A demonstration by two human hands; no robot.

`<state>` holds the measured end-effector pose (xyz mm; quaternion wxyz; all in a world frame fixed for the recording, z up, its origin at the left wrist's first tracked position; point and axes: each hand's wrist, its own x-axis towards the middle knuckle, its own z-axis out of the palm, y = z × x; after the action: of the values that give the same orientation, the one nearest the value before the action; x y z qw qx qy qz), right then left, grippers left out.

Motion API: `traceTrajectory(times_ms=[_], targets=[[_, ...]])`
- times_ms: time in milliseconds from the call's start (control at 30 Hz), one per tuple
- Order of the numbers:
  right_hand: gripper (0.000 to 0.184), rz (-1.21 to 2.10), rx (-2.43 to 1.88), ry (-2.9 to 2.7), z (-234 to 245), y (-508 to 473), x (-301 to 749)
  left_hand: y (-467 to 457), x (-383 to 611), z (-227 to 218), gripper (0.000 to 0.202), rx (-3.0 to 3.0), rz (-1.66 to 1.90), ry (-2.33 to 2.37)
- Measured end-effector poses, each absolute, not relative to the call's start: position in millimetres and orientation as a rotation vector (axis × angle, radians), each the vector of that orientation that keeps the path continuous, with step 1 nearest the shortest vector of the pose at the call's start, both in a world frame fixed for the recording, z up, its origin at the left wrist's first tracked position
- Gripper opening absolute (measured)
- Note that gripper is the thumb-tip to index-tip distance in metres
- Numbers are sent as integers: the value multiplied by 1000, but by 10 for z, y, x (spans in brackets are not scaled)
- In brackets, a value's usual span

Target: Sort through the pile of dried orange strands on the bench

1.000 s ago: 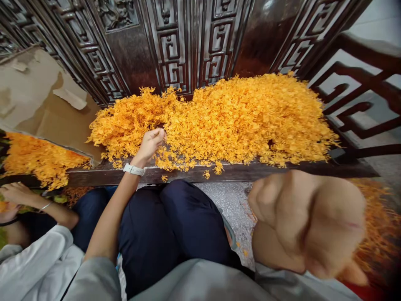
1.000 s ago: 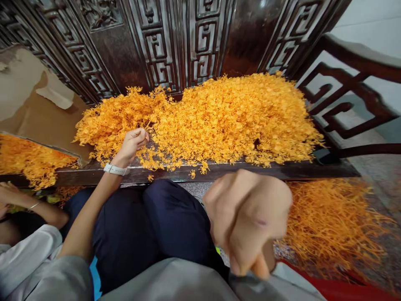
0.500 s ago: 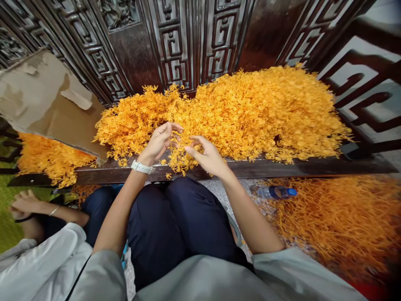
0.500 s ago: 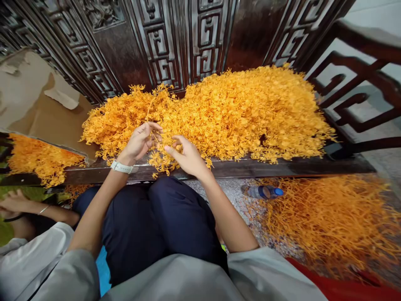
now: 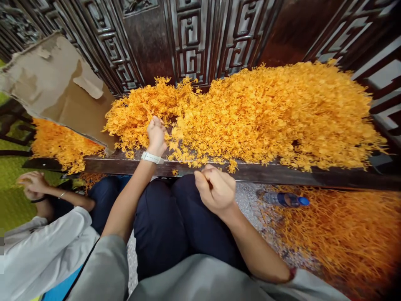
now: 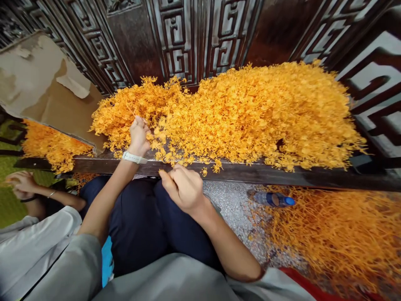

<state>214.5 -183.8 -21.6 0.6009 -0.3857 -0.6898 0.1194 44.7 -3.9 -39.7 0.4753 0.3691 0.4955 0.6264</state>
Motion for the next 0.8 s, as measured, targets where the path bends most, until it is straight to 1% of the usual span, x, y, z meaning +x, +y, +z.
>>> traceTrajectory(times_ms=[100,167,200,233,300,333,367,400,500,533,667,800], targets=[[25,231,-887,-1606,-144,-1872,2205,-41,330,-403,52,774,1524,1225],[13,238,-986,-1607,-175,-1784,2267,-76,328,-360,51,760,1477,1199],[9,242,-1061,-1620,-203,-1718,2295,-100,349,-326,50,776,1451,1177],[22,236,-1135,-1654,-234,-1642,2318,-126,382,-285,49,806,1416,1148],[56,161,-1254,-1779,-298,-1473,2344,-181,469,-198,49,882,1310,1084],[67,91,-1288,-1855,-331,-1384,2350,-207,514,-160,49,920,1248,1058],[72,23,-1303,-1935,-367,-1295,2352,-229,554,-131,49,956,1187,1038],[70,-30,-1295,-2014,-406,-1212,2354,-246,586,-115,49,990,1132,1024],[39,-80,-1140,-2189,-524,-1042,2350,-248,610,-154,50,1071,1055,1018],[33,-86,-1075,-2189,-553,-1027,2341,-234,596,-194,50,1093,1060,1033],[29,-161,-870,-1972,-540,-1178,2229,-161,524,-377,52,1158,1115,1198],[34,-139,-802,-1802,-408,-1422,2072,-158,586,-385,53,1151,1121,1295]])
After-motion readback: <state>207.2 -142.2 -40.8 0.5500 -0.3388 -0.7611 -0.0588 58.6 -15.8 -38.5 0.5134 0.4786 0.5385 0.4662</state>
